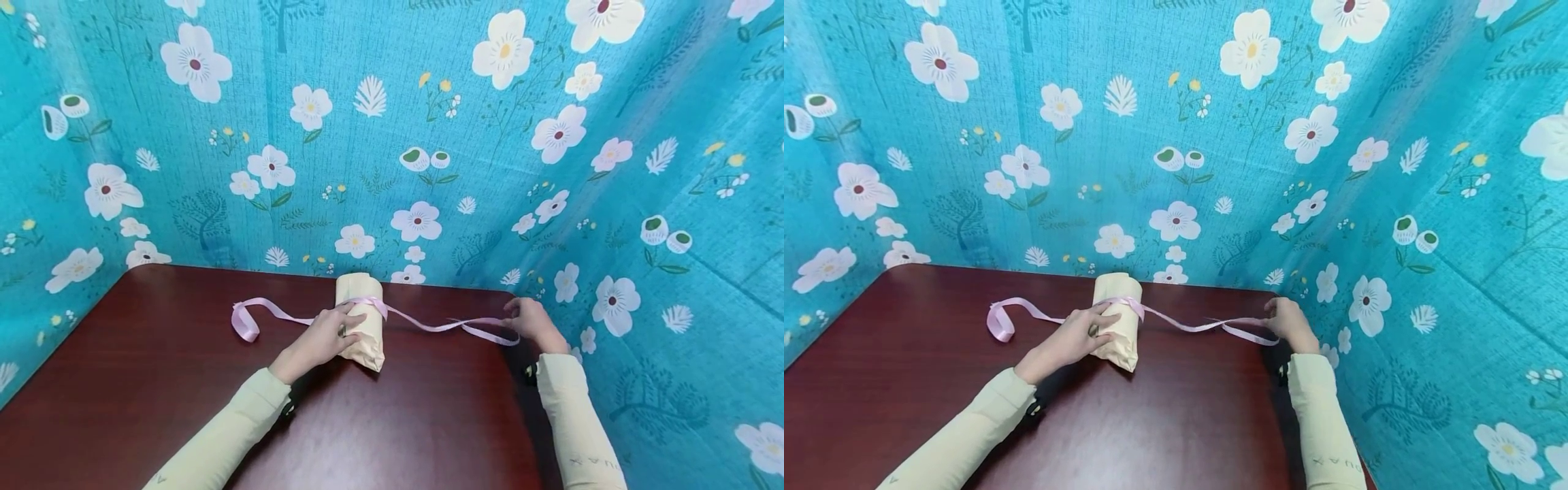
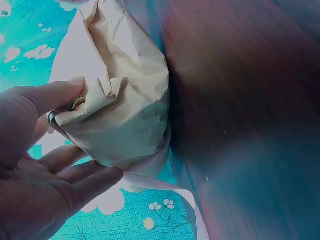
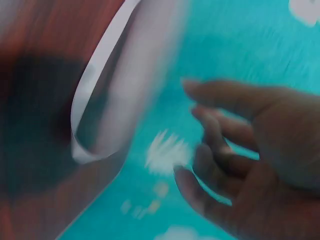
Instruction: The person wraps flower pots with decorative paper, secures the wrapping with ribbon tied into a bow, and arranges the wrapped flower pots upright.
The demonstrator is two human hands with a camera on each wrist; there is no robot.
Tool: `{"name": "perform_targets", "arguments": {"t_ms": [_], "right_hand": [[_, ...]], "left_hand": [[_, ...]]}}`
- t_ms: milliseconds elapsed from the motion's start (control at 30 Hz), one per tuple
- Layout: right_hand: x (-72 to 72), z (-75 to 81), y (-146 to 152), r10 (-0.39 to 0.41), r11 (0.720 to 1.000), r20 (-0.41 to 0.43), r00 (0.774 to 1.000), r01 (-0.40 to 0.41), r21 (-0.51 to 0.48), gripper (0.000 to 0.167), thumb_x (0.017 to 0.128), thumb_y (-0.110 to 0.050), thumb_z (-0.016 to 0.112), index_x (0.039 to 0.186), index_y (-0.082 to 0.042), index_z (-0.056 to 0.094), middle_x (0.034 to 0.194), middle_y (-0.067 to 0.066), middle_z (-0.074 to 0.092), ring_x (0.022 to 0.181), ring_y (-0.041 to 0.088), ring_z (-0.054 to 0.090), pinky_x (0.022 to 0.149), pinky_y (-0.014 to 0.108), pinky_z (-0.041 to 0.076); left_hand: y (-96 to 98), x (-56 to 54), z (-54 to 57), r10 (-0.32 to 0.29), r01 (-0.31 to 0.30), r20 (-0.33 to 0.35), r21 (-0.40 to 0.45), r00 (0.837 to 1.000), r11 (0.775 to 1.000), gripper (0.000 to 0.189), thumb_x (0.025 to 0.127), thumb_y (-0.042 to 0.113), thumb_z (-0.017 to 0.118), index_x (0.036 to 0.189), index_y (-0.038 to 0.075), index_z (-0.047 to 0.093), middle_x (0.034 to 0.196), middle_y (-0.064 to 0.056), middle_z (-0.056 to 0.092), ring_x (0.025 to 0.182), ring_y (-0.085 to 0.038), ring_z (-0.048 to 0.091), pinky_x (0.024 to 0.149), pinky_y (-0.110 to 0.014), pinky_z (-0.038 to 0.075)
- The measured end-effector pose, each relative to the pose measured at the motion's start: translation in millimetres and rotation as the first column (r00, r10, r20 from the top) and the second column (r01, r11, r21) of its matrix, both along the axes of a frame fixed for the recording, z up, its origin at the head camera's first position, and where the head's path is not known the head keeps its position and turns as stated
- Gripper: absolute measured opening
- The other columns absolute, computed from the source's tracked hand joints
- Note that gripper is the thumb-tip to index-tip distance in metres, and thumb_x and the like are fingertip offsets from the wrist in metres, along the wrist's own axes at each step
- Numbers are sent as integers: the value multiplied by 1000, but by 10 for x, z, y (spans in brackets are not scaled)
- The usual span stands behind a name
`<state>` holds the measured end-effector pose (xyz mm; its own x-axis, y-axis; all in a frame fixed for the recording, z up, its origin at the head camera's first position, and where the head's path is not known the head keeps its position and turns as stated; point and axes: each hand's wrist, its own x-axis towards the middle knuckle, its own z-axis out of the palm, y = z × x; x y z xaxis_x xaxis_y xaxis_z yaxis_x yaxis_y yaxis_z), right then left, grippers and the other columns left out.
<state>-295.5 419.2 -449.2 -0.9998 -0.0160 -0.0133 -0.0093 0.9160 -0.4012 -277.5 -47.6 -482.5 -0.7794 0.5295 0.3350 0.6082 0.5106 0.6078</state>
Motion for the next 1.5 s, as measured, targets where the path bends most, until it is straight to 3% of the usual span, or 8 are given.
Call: {"name": "perform_targets", "arguments": {"t_ms": [100,233,500,833,1000,1167,1267,1500], "right_hand": [[-46,13,-404,193,981,-56,980,-193,-10,35,91,-12,74,119,8,67,103,22,71,90,31,67,79,46,56],[-64,14,-1187,378,915,-151,913,-393,-89,33,93,-16,73,120,3,69,107,18,73,99,29,68,89,48,54],[-93,-142,-2177,458,817,-250,853,-514,-261,33,94,-12,72,121,5,64,108,17,70,99,29,68,90,44,57],[-180,-262,-2309,423,830,-244,873,-481,-281,19,93,-7,71,110,-1,66,98,11,69,92,22,66,87,40,57],[-216,-242,-2317,435,834,-225,872,-485,-265,15,93,-7,70,107,-2,67,97,9,68,91,19,65,86,35,57],[-200,-197,-2331,439,837,-200,876,-479,-265,14,93,-8,69,107,-3,67,97,9,68,89,19,64,85,34,56],[-183,-181,-2333,462,831,-173,870,-493,-257,16,95,-8,67,110,-1,66,102,11,69,94,21,65,89,36,56],[-177,-175,-2331,522,784,-214,826,-563,-260,30,87,11,59,116,6,64,109,18,67,97,28,68,89,40,57]], "left_hand": [[1,3,-2,-6,6,-15,-2,1000,1000,49,87,10,80,134,3,65,146,-28,52,135,-37,53,103,-51,49],[5,-2,25,-4,3,-24,-17,1000,1000,49,87,12,81,133,5,66,145,-25,54,134,-35,54,102,-51,50],[20,-2,-47,7,-8,-36,-20,999,1000,48,88,16,81,133,7,68,145,-23,56,132,-33,57,102,-50,51],[-67,-7,-71,-37,37,-23,7,999,999,53,94,28,74,140,3,61,145,-19,56,128,-29,60,97,-49,52],[-77,-97,-39,46,-55,51,206,998,977,29,101,8,61,127,-4,64,125,-20,70,114,-30,68,96,-49,54],[-92,-183,-64,147,-173,103,341,984,924,29,89,-12,64,118,-9,61,107,-22,71,100,-34,71,85,-44,59],[-136,-223,-101,191,-218,113,331,975,918,38,83,-13,69,120,-10,61,107,-24,69,93,-33,70,79,-41,61],[-280,-305,-138,274,-280,65,151,960,948,44,76,-10,75,119,-10,64,100,-22,71,81,-29,68,76,-44,58]]}}
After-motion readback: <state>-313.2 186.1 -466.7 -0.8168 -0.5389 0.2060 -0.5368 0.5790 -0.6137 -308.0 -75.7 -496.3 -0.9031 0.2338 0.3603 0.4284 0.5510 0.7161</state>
